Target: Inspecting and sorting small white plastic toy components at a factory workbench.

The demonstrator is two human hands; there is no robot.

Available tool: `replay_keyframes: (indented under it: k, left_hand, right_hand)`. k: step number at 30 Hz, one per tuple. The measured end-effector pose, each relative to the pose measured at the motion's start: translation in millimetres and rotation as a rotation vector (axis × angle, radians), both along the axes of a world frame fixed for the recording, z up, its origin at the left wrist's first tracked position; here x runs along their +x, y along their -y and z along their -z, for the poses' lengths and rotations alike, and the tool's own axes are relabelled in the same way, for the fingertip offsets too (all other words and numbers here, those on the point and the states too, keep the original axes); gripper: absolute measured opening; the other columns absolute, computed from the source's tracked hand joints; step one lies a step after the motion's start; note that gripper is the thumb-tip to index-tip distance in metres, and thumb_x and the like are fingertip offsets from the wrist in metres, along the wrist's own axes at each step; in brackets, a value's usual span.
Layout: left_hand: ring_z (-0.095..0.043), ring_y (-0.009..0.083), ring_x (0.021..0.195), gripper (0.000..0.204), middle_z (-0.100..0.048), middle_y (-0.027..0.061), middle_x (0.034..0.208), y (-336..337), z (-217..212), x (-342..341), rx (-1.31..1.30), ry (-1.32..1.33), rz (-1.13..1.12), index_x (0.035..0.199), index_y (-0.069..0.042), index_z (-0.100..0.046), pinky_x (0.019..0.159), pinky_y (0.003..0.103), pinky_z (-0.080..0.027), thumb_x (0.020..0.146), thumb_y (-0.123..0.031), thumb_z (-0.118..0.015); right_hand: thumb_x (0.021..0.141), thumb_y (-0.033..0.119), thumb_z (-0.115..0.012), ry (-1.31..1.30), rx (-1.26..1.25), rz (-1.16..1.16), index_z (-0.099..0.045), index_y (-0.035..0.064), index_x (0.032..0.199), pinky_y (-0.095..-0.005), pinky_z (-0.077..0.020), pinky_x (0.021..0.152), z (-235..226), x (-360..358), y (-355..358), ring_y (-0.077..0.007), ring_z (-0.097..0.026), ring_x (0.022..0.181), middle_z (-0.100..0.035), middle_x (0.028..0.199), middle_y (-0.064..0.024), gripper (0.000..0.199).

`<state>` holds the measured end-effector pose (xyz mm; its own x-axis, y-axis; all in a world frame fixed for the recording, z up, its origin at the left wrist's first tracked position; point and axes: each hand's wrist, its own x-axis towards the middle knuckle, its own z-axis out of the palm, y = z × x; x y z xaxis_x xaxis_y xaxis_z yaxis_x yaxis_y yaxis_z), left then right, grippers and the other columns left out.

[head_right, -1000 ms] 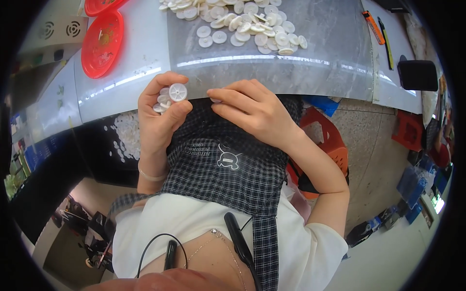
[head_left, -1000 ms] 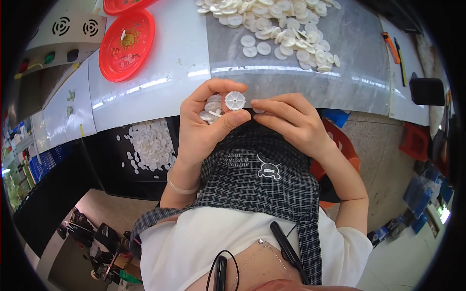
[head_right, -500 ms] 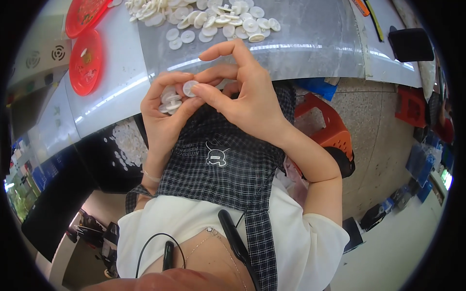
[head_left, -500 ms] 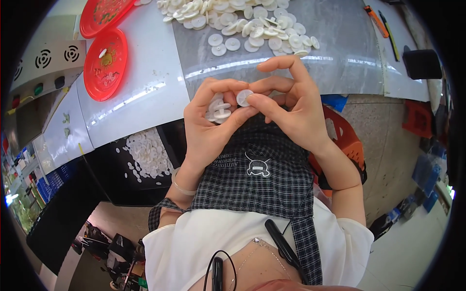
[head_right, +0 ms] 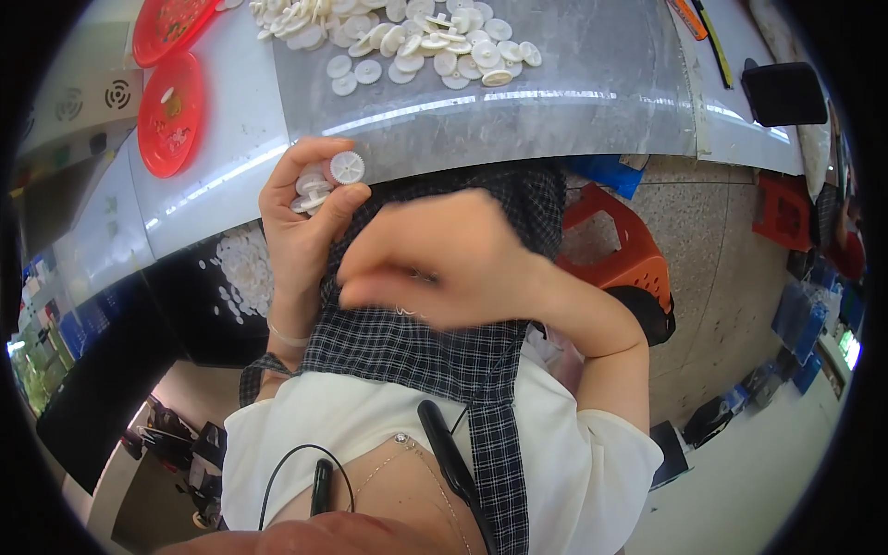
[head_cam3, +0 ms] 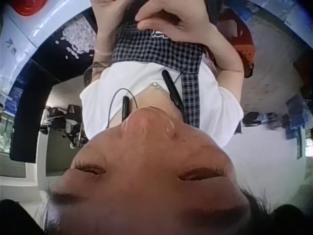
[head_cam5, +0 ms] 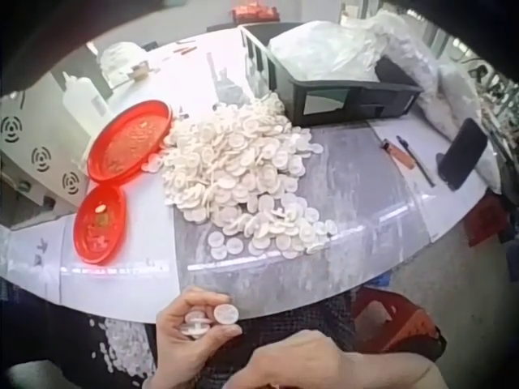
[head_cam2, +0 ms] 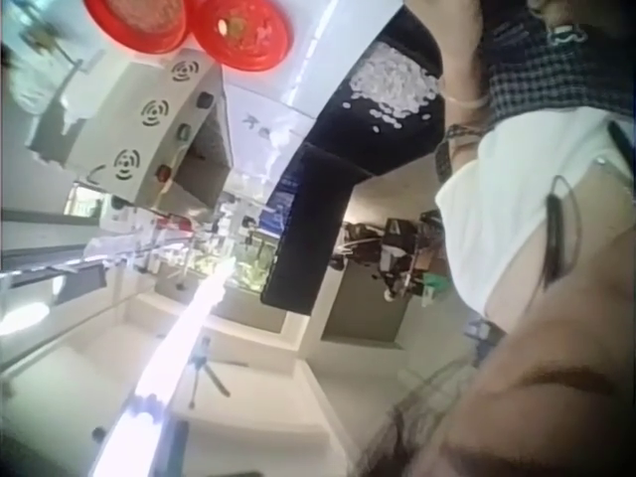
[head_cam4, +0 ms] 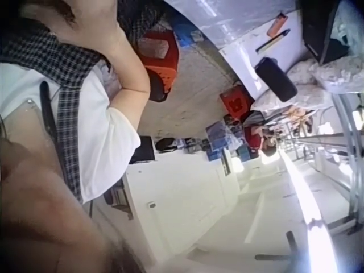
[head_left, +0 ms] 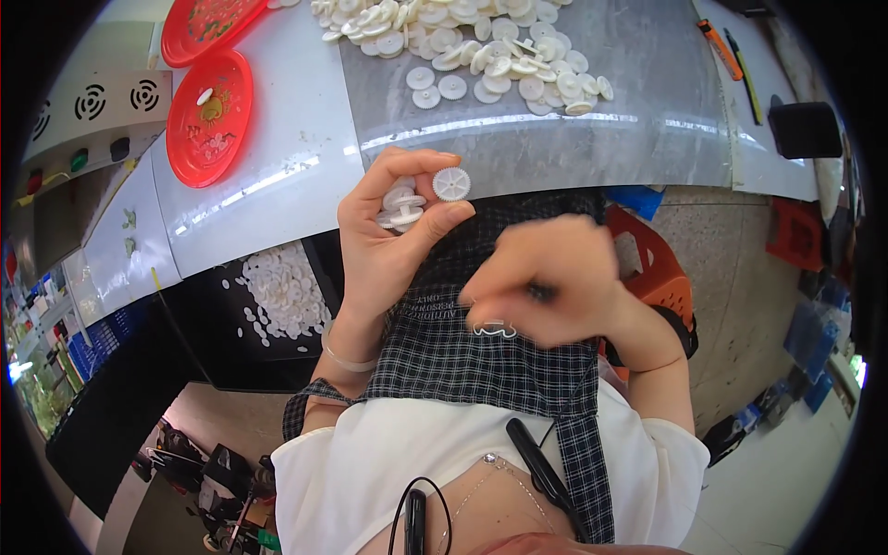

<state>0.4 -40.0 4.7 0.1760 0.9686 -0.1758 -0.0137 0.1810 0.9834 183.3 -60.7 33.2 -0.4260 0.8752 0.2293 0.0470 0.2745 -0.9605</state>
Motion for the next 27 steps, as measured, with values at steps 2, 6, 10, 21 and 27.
replay_keyframes:
  k: [2, 6, 10, 21, 27]
  left_hand:
    - [-0.05, 0.0034, 0.072, 0.033, -0.053, -0.0031, 0.081, -1, -2, -1, 0.007, -0.002, -0.005, 0.105, -0.003, -0.067, 0.065, 0.017, -0.04, 0.074, 0.001, -0.078]
    - [-0.047, 0.0009, 0.065, 0.033, -0.052, -0.0045, 0.08, -4, -9, -2, -0.074, 0.007, -0.031, 0.107, -0.002, -0.066, 0.055, 0.015, -0.035, 0.076, 0.004, -0.076]
    - [-0.044, -0.0006, 0.058, 0.032, -0.052, -0.0052, 0.081, -15, -15, -30, 0.106, -0.106, -0.048, 0.108, -0.002, -0.065, 0.048, 0.014, -0.031, 0.078, 0.005, -0.073]
    - [-0.047, 0.0066, 0.075, 0.035, -0.05, -0.002, 0.079, 31, -64, -170, -0.36, -0.68, 0.325, 0.102, -0.003, -0.065, 0.07, 0.021, -0.041, 0.07, -0.002, -0.078]
    - [-0.053, 0.0286, 0.11, 0.075, -0.055, 0.0137, 0.118, 102, -7, -231, 0.011, -1.247, 0.17, 0.125, -0.004, -0.054, 0.096, 0.036, -0.042, 0.058, -0.015, -0.086]
  right_hand:
    - [0.076, 0.018, -0.078, -0.074, 0.07, -0.185, -0.069, 0.0091, 0.089, -0.0289, -0.0487, 0.054, 2, -18, 7, -0.0203, -0.063, 0.064, -0.067, 0.077, -0.0024, 0.018]
    - [0.092, 0.028, -0.06, -0.203, -0.102, -0.558, -0.058, 0.0036, 0.108, -0.0382, -0.0497, 0.073, 6, -58, 9, -0.0294, -0.063, 0.081, -0.065, 0.089, -0.0101, 0.029]
    - [0.101, 0.038, -0.044, -0.259, -0.235, -0.917, -0.049, 0.0003, 0.11, -0.0452, -0.0466, 0.083, 9, -121, 16, -0.0367, -0.062, 0.086, -0.063, 0.087, -0.0166, 0.039]
    - [0.097, 0.047, -0.049, -0.165, -0.269, -1.324, -0.047, 0.0006, 0.103, -0.0417, -0.0483, 0.077, -15, -189, 55, -0.035, -0.064, 0.091, -0.064, 0.09, -0.0209, 0.047]
    - [0.095, 0.049, -0.052, -0.146, -0.363, -1.614, -0.049, 0.0003, 0.104, -0.0364, -0.0484, 0.076, -15, -219, 76, -0.0281, -0.064, 0.087, -0.064, 0.093, -0.0176, 0.05]
